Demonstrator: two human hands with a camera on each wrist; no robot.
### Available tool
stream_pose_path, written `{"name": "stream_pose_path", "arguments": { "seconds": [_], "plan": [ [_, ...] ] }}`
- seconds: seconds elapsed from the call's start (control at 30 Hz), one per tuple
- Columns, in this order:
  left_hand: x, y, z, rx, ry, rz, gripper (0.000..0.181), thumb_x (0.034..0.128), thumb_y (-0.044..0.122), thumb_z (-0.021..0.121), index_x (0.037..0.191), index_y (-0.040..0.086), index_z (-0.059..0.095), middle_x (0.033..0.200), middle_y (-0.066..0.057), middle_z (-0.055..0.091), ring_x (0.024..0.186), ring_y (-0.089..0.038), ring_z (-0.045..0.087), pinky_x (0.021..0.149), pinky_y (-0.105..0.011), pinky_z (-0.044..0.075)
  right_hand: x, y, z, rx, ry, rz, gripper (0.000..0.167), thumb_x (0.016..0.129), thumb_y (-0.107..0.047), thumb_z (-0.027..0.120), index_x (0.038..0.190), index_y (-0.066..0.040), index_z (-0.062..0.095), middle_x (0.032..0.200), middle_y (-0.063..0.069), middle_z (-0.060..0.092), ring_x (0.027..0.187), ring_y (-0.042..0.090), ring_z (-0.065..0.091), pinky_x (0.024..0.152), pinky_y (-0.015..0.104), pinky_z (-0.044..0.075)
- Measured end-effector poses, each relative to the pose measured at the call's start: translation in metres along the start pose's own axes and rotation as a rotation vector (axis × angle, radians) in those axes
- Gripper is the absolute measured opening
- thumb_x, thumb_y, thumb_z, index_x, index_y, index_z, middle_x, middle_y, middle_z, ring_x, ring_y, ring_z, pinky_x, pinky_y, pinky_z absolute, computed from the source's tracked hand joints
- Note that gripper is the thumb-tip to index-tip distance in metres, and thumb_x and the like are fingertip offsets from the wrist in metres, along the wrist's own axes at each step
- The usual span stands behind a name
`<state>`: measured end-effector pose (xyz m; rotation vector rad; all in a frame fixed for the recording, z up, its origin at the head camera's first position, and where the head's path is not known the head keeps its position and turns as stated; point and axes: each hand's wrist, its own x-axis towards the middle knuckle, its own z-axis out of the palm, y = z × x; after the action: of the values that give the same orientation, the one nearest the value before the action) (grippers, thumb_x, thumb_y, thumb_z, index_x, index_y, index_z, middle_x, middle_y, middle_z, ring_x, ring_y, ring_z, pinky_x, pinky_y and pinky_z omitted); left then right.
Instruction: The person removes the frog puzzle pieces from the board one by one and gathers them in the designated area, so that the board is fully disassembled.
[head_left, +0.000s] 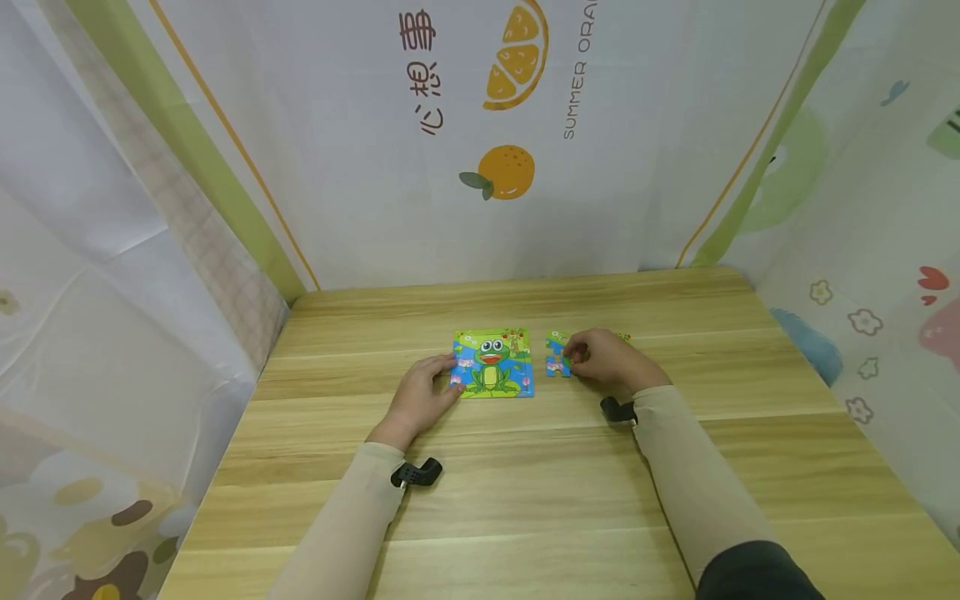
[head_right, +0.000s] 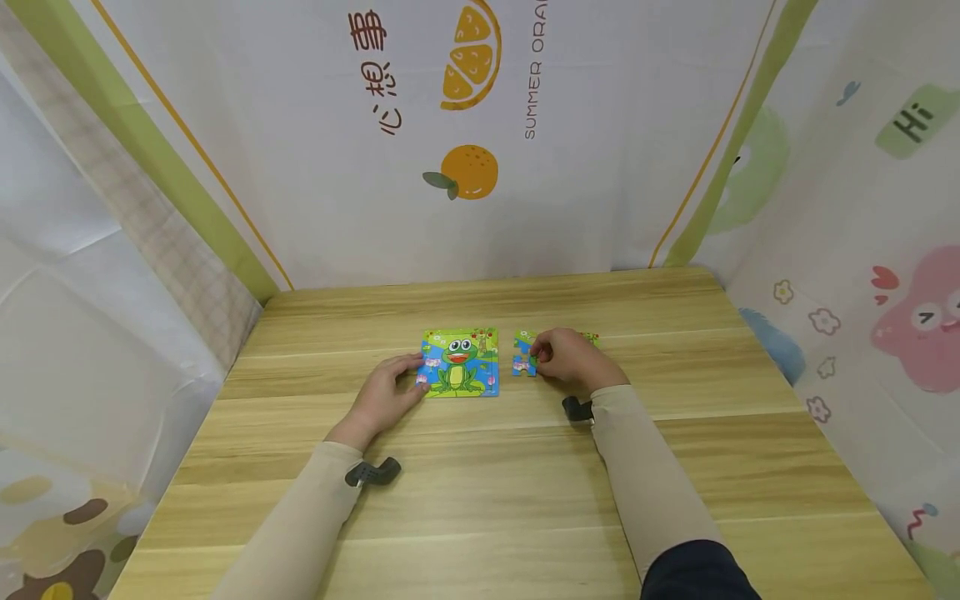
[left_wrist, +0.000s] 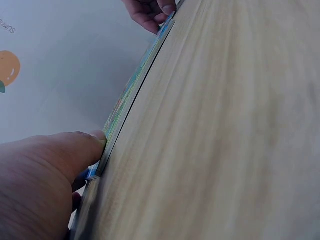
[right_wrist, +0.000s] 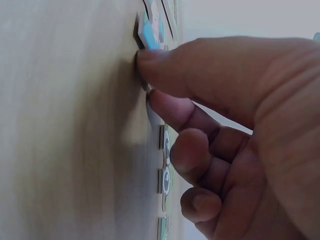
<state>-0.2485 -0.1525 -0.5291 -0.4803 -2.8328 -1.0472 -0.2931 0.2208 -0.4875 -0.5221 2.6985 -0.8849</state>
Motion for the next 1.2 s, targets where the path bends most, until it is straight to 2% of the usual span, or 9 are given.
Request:
{"name": "stream_pose_path", "arguments": {
  "seconds": [0.83,1.2],
  "plan": [
    [-0.0002,0.0005,0.0,-0.009,0.004,-0.001,0.053,0.0977,0.032,0.077,0.143,0.008,0.064,0.153,-0.002,0.056,0.146,-0.027,0.045,0.124,-0.043,0.035,-0.0022,-0.0019,-0.0018,0.03,-0.03,0.021,0.021,0.099,-0.006,0.073,0.121,-0.006,0.073,0.1,0.003,0.068,0.093,0.02,0.061,0.086,0.037,0.056],
    [0.0006,0.0006,-0.0001,-0.003,0.002,-0.004,0.052,0.0975,0.031,0.077,0.142,0.008,0.064,0.153,-0.003,0.056,0.146,-0.027,0.045,0.124,-0.043,0.035,0.0018,-0.005,-0.0033,0.004,0.024,-0.029,0.021,0.099,-0.011,0.072,0.119,-0.005,0.074,0.106,0.004,0.071,0.1,0.022,0.065,0.091,0.042,0.058]
  ]
}}
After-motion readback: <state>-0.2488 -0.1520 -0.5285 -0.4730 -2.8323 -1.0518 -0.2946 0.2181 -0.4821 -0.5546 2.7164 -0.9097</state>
